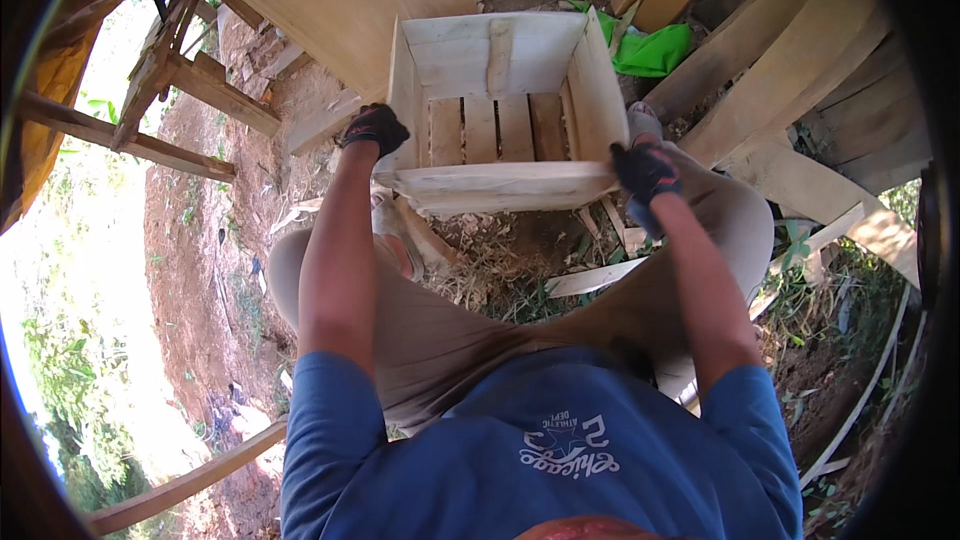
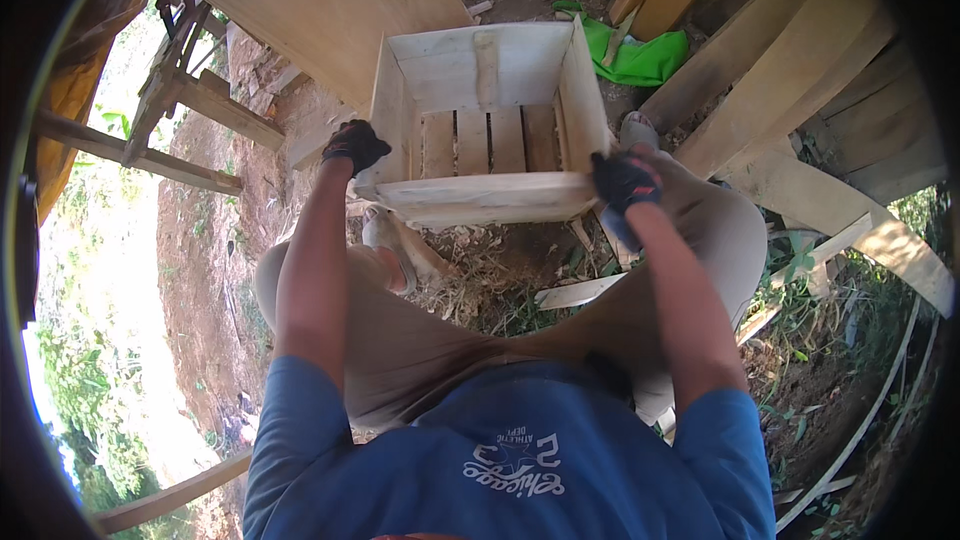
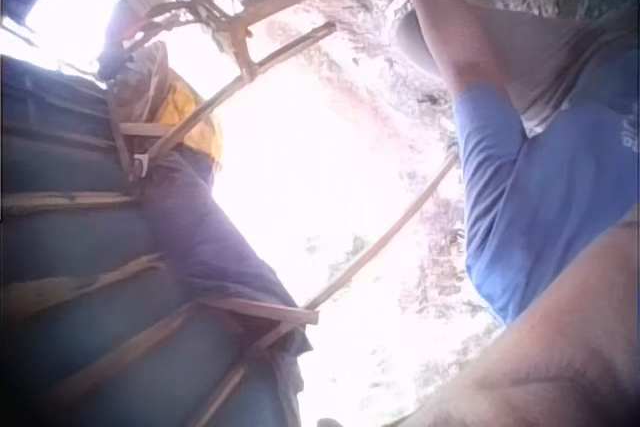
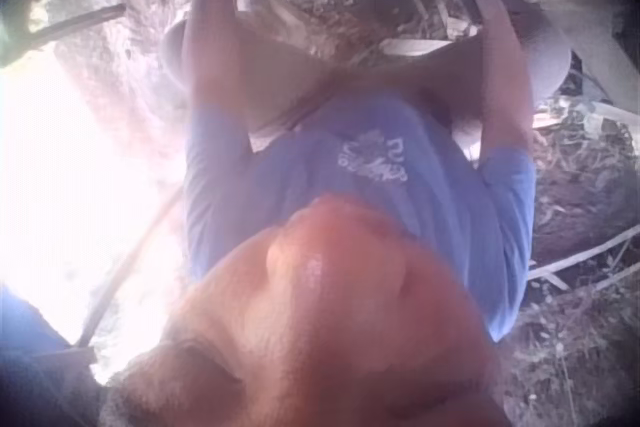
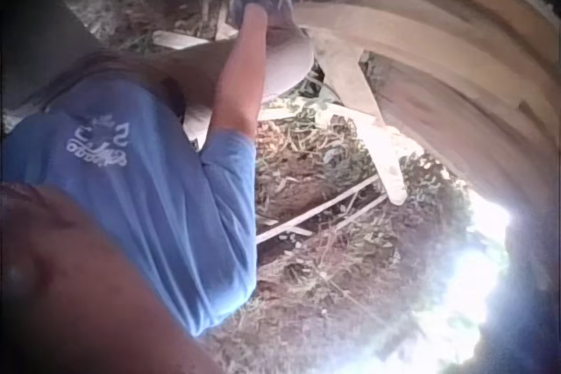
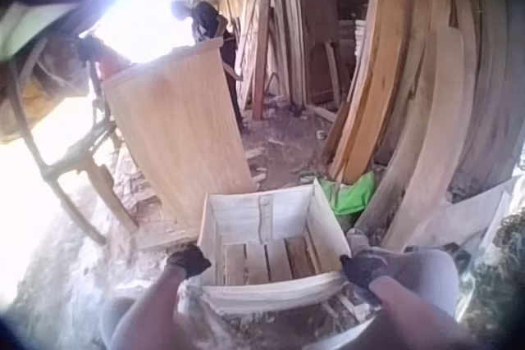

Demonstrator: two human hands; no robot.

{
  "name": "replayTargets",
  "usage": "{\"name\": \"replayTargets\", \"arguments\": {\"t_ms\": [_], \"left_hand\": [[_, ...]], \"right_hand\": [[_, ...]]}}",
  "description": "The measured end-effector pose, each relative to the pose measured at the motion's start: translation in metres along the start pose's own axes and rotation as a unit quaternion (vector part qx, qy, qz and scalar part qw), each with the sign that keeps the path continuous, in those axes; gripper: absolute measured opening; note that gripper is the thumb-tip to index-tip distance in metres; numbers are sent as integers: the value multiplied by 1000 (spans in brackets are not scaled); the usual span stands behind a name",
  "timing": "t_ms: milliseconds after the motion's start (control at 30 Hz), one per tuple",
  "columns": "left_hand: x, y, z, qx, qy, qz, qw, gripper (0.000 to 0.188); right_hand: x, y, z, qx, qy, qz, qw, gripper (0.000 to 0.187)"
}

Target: The person polishes the internal and external surfaces of a wooden crate by hand using a piece of sandpaper.

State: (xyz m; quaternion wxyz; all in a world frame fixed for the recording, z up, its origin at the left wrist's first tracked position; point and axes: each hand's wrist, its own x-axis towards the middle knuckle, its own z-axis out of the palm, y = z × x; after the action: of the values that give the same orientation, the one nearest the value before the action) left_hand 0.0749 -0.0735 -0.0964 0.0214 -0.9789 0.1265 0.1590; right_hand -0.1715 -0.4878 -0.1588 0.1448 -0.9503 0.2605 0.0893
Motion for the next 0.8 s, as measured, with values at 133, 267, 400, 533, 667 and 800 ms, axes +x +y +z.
{"name": "replayTargets", "arguments": {"t_ms": [133, 267, 400, 533, 667, 800], "left_hand": [[0, 1, -38, -43, 53, -30, 997, 58], [-46, 86, -21, -108, 116, 140, 977, 63], [-92, 128, -6, -148, -168, 311, 924, 57], [-124, 140, 11, -89, -151, 286, 942, 51], [-157, 140, -16, -42, -94, 297, 949, 62], [-177, 166, -34, -115, -122, 286, 944, 79]], "right_hand": [[-81, -110, 15, 31, 41, -190, 980, 50], [-78, -101, 16, 135, -120, -246, 952, 53], [-85, -117, 2, 130, -212, -161, 955, 63], [-75, -102, 2, 147, -157, -265, 940, 65], [-63, -97, -34, 249, -62, -132, 957, 61], [-35, -82, -44, 314, 186, 10, 931, 62]]}}
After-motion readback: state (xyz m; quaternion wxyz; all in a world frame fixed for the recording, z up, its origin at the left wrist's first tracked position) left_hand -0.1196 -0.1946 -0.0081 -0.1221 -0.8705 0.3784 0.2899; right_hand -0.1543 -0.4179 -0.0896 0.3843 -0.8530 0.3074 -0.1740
